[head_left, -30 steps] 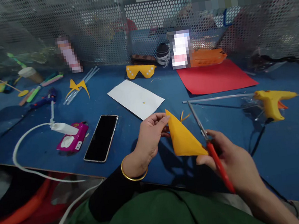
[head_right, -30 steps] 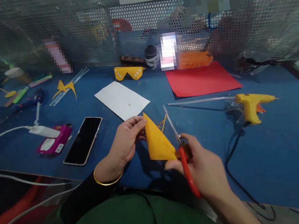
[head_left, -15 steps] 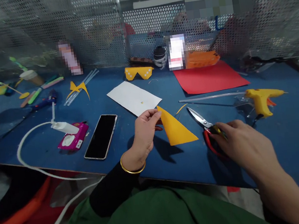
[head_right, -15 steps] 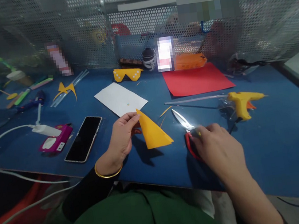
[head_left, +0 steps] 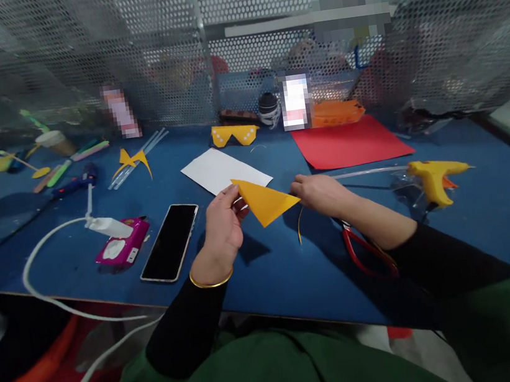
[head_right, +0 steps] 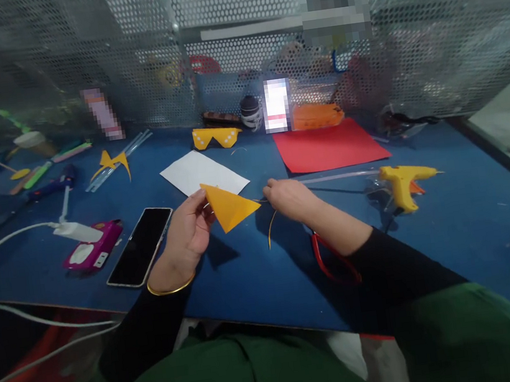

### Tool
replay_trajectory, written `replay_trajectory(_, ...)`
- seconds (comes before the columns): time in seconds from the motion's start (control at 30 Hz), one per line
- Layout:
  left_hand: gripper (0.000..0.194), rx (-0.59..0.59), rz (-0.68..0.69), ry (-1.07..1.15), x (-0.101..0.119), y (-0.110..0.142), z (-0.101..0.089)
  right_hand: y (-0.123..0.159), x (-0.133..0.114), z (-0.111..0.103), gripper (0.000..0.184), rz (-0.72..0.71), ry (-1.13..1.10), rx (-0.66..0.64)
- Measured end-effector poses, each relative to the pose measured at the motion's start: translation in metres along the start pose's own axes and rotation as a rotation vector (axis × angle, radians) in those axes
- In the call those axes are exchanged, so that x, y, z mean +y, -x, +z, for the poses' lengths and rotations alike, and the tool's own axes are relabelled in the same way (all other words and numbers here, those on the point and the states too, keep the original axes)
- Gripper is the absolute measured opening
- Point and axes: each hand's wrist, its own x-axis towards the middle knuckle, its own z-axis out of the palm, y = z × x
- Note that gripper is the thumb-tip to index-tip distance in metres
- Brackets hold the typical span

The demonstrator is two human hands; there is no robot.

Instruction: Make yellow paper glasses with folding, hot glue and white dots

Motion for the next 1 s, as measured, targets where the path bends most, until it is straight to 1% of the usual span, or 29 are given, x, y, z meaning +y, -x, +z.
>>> replay_trajectory(0.07, 0.001, 0.032, -0.067, 0.039, -0.001, -0.002, -0.002, -0.007, 0.002, 0.0, 0.024, -0.05, 0.012, -0.006)
replay_trajectory(0.13, 0.005, 0.053, -0.106, 0.068, -0.001, -0.003, -0.004, -0.005, 0.004, -0.003, 0.025, -0.1, 0.01, -0.006)
replay_trajectory(0.27, 0.009, 0.038, -0.124, 0.092, -0.001, -0.001, -0.004, 0.015, 0.004, -0.012, 0.023, -0.247, -0.022, -0.034)
replay_trajectory(0.37, 0.004, 0.002, -0.168, 0.095, -0.001, 0.003, -0.004, 0.028, -0.001, -0.013, 0.025, -0.325, -0.017, -0.062)
replay_trajectory(0.5, 0.004, -0.019, -0.187, 0.075, -0.001, 0.007, -0.002, 0.029, -0.007, -0.006, 0.028, -0.352, 0.032, -0.052)
replay_trajectory(0.6, 0.004, -0.005, -0.195, 0.063, -0.002, 0.008, 0.0, 0.024, -0.01, -0.003, 0.024, -0.354, 0.061, -0.05)
replay_trajectory(0.7, 0.004, -0.021, -0.203, 0.062, -0.002, 0.009, 0.0, 0.026, -0.006, -0.013, 0.019, -0.331, 0.076, -0.034)
replay_trajectory(0.77, 0.004, -0.03, -0.2, 0.057, -0.001, 0.01, 0.0, 0.031, 0.009, -0.03, 0.021, -0.252, 0.092, 0.025)
replay_trajectory(0.8, 0.004, -0.032, -0.199, 0.053, -0.002, 0.01, 0.0, 0.033, 0.022, -0.04, 0.023, -0.174, 0.104, 0.077)
replay_trajectory(0.87, 0.004, -0.036, -0.202, 0.044, -0.002, 0.012, 0.0, 0.036, 0.06, -0.063, 0.034, 0.038, 0.153, 0.212)
replay_trajectory(0.9, 0.004, -0.041, -0.204, 0.042, -0.003, 0.013, 0.001, 0.036, 0.084, -0.073, 0.041, 0.173, 0.182, 0.286)
replay_trajectory(0.93, 0.004, -0.046, -0.206, 0.041, -0.003, 0.015, 0.001, 0.035, 0.11, -0.081, 0.05, 0.422, 0.219, 0.401)
replay_trajectory(0.97, 0.004, -0.05, -0.211, 0.039, -0.003, 0.016, 0.002, 0.034, 0.137, -0.086, 0.061, 0.647, 0.252, 0.473)
replay_trajectory(1.0, 0.004, -0.051, -0.216, 0.035, -0.004, 0.016, 0.003, 0.033, 0.163, -0.089, 0.066, 0.804, 0.259, 0.472)
